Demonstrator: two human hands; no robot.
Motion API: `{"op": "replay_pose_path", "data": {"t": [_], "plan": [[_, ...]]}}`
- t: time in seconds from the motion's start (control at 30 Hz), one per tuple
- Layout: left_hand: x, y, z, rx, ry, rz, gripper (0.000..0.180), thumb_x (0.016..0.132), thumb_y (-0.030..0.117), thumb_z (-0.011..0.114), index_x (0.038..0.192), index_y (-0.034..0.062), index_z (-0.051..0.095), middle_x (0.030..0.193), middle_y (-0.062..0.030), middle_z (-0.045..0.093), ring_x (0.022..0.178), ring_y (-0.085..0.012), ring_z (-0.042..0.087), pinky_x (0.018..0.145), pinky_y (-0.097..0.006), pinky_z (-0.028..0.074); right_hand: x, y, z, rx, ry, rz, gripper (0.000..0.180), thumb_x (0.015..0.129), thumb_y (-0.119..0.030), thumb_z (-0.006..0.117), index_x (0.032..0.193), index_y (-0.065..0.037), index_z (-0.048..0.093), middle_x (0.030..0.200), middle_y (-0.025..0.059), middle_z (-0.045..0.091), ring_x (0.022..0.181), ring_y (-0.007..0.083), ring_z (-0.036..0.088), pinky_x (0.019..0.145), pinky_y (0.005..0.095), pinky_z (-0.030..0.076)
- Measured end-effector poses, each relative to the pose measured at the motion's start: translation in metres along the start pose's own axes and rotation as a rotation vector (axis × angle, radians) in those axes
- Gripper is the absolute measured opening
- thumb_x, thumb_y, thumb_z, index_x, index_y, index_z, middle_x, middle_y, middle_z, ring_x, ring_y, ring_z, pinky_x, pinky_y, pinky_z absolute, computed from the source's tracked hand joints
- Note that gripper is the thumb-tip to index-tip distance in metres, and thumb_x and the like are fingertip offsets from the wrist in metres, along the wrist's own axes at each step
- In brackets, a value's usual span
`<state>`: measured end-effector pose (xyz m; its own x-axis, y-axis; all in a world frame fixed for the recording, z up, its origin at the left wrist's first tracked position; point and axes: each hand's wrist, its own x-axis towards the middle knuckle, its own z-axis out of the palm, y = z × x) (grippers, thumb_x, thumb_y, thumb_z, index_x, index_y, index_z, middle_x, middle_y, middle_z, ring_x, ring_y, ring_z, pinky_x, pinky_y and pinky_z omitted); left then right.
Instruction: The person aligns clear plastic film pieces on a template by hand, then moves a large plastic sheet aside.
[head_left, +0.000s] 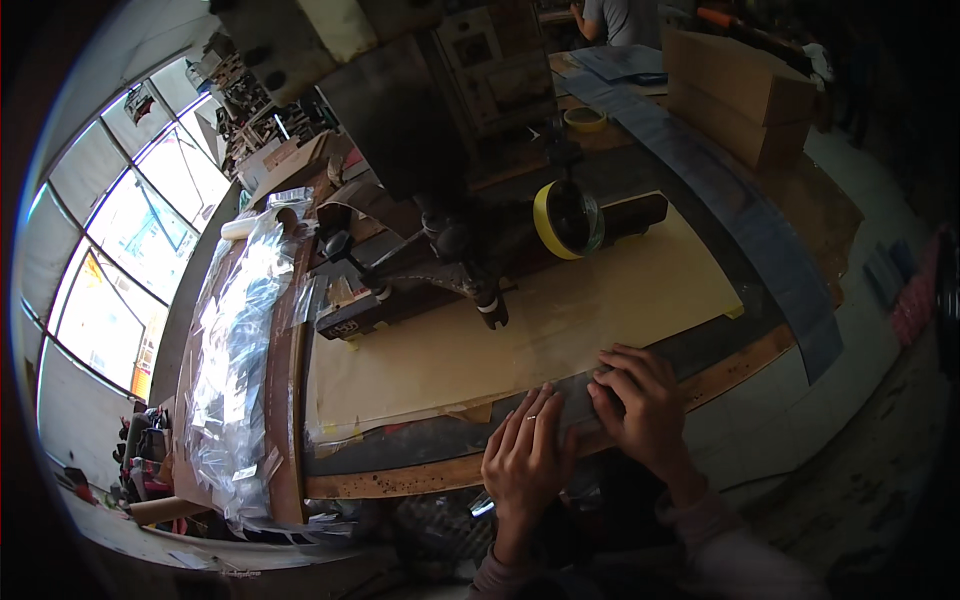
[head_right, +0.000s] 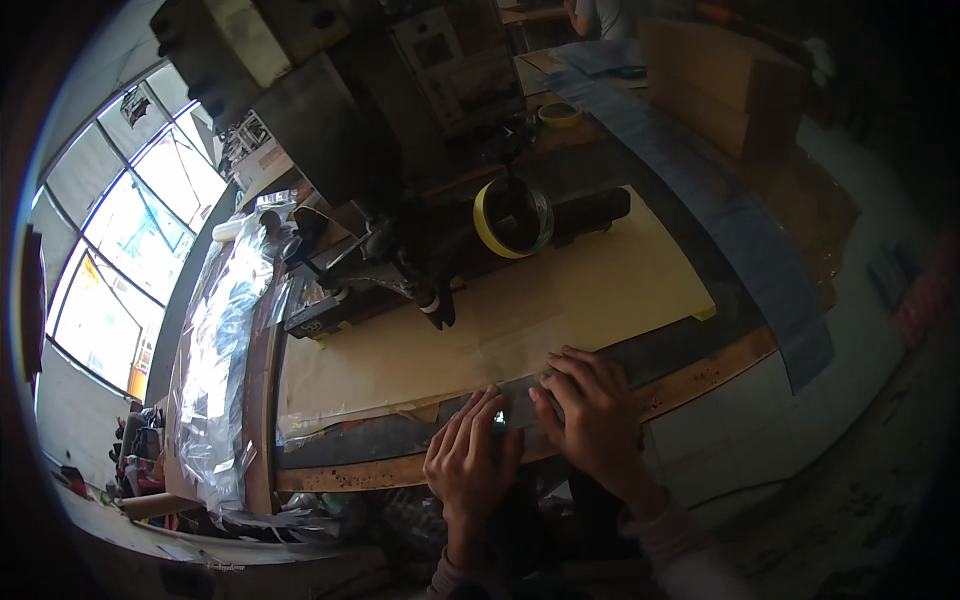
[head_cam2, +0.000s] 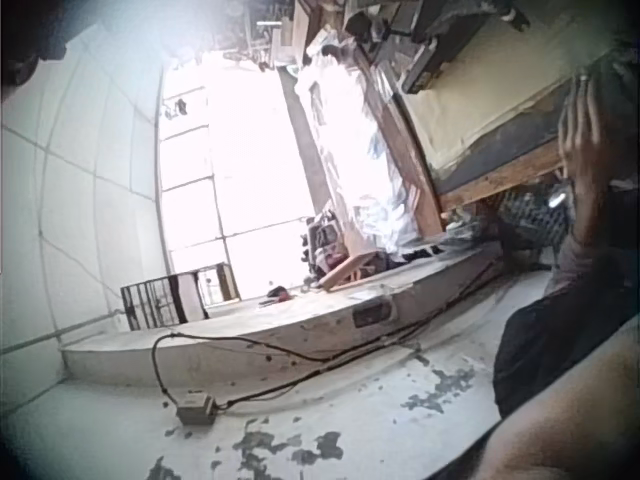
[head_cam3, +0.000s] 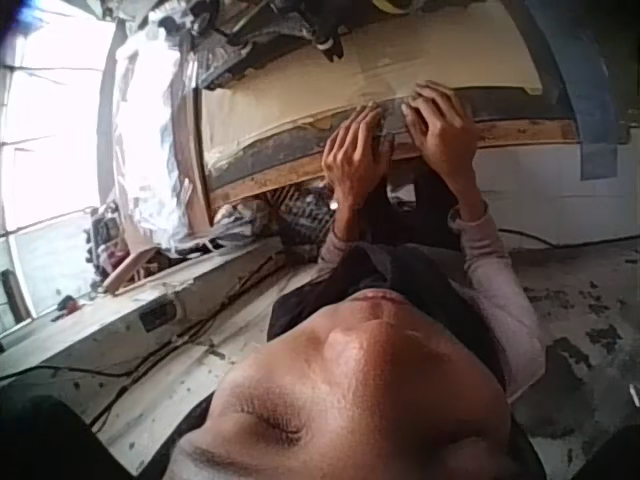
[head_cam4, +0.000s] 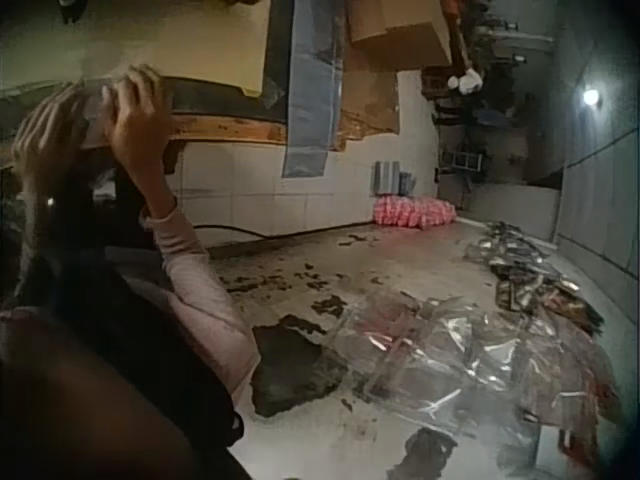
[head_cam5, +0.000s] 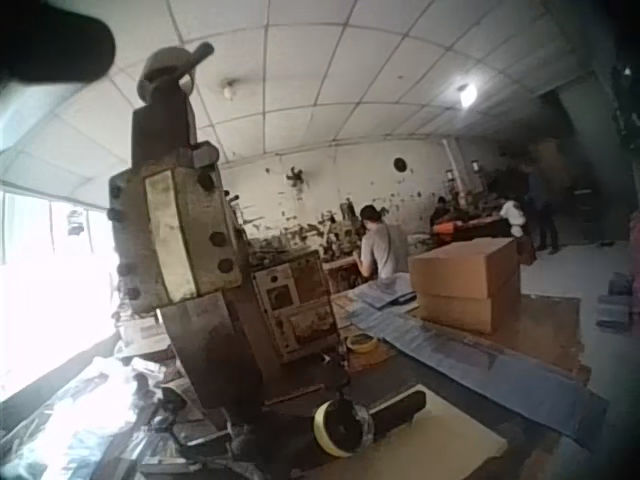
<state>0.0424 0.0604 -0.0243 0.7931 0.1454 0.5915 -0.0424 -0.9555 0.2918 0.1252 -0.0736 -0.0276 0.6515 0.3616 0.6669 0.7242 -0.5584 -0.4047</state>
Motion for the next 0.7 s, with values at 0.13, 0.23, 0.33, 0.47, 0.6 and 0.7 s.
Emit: {"op": "replay_pose_path", "data": {"t": [0.13,0.23,0.33,0.47,0.6,0.7], "plan": [[-0.004,-0.003,-0.003,-0.025,0.052,-0.019,0.042,0.077,0.019,0.068,0.116,0.0073,0.058,0.110,-0.0089,0.066,0.103,-0.0242,0.064,0.085,-0.036,0.050,0.000,-0.004,0.005,0.032,0.024,-0.010,0.014,0.082,-0.018,0.066,0.082,-0.005,0.063,0.101,0.0076,0.064,0.104,0.0241,0.059,0.085,0.0395,0.045],[-0.009,-0.003,0.002,-0.060,0.091,-0.071,0.053,0.077,0.021,0.069,0.124,0.0057,0.051,0.109,-0.0142,0.063,0.095,-0.0300,0.063,0.083,-0.039,0.050,-0.002,0.000,0.007,0.034,0.027,-0.013,0.013,0.082,-0.017,0.064,0.082,-0.004,0.062,0.101,0.0081,0.064,0.102,0.0257,0.059,0.085,0.0397,0.045],[-0.014,-0.002,0.006,-0.072,0.110,-0.128,0.054,0.077,0.022,0.069,0.125,0.0058,0.050,0.108,-0.0142,0.061,0.092,-0.0318,0.063,0.080,-0.039,0.050,-0.004,0.005,0.010,0.044,0.039,-0.018,0.013,0.082,-0.016,0.064,0.082,-0.003,0.062,0.100,0.0085,0.064,0.100,0.0270,0.059,0.086,0.0400,0.045],[-0.034,0.001,0.010,-0.024,0.313,-0.040,0.050,0.078,0.018,0.068,0.124,0.0063,0.052,0.111,-0.0150,0.056,0.097,-0.0332,0.058,0.086,-0.041,0.046,-0.003,0.003,0.009,0.061,0.051,-0.018,0.011,0.081,-0.014,0.064,0.081,-0.004,0.061,0.098,0.0093,0.064,0.097,0.0274,0.059,0.085,0.0397,0.046],[-0.091,0.016,0.037,-0.389,0.627,-0.225,0.036,0.081,0.012,0.066,0.113,0.0014,0.051,0.117,-0.0171,0.053,0.109,-0.0256,0.054,0.091,-0.037,0.043,-0.002,0.001,0.008,0.087,0.069,-0.040,0.011,0.081,-0.014,0.064,0.081,-0.004,0.060,0.095,0.0078,0.064,0.094,0.0264,0.060,0.084,0.0395,0.046],[-0.103,0.038,0.050,-0.769,0.505,-0.476,0.036,0.086,0.014,0.063,0.112,0.0006,0.043,0.113,-0.0175,0.053,0.104,-0.0238,0.054,0.091,-0.036,0.041,-0.004,0.005,0.009,0.112,0.056,-0.008,0.010,0.081,-0.013,0.064,0.081,-0.004,0.061,0.094,0.0073,0.065,0.093,0.0261,0.061,0.083,0.0385,0.047]]}}
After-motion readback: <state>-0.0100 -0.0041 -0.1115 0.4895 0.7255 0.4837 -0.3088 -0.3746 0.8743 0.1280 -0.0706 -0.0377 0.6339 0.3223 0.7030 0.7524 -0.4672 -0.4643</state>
